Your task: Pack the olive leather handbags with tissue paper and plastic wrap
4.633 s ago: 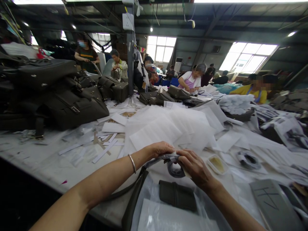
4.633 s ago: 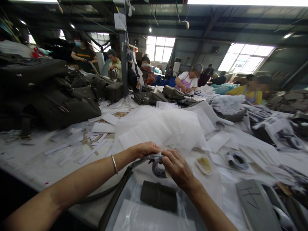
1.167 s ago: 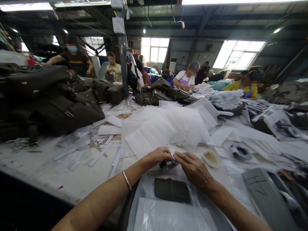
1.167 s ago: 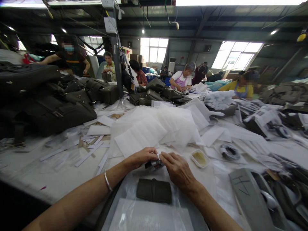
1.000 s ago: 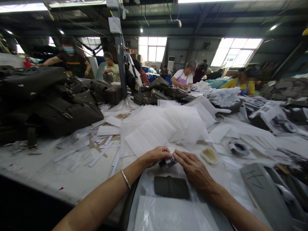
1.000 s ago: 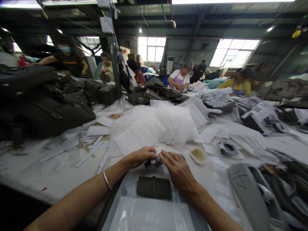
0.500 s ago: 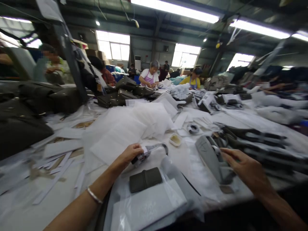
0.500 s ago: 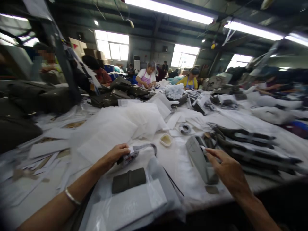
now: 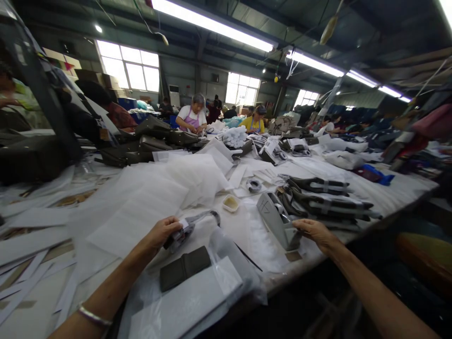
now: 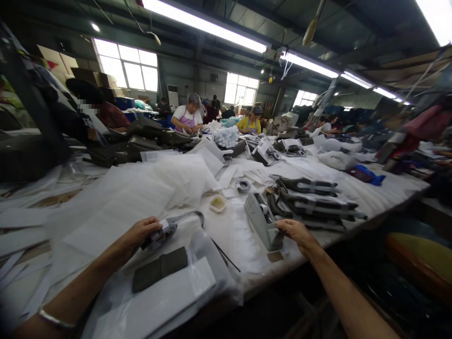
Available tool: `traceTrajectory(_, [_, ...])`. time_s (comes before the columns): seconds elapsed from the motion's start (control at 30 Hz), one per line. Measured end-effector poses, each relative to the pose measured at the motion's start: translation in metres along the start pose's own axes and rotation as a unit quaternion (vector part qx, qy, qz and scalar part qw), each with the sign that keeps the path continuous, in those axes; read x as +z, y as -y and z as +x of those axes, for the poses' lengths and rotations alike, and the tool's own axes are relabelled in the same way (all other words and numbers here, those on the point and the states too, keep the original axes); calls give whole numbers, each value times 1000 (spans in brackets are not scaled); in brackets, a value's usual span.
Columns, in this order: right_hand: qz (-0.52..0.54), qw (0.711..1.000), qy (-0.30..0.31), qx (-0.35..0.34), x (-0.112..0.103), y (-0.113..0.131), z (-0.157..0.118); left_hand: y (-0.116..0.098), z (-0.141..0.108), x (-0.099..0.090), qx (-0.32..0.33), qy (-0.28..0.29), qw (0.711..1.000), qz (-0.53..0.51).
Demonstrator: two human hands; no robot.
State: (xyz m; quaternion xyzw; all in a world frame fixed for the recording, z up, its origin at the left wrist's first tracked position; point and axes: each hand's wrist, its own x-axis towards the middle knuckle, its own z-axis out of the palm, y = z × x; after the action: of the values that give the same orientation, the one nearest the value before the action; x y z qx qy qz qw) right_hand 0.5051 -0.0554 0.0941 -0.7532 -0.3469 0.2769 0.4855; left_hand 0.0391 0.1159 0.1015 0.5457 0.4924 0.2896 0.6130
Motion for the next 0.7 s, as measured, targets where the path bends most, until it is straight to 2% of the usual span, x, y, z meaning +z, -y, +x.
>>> traceTrajectory(0.17, [56,998,-13,21,-1,0,-3,-1,-1,0,-7,1,1000,-1])
traceTrajectory(0.37, [79,997,-15,9,1,7,-4,0,0,-1,-4,1,1000,-10])
traceTrajectory(0.57, [95,993,-71,-6,-4,21,-12,-1,-1,-1,-7,1,1000,-9])
traceTrajectory(0.7, [101,989,-104,-4,-15,17,-31,-1,-3,-1,-1,1,1000,-8])
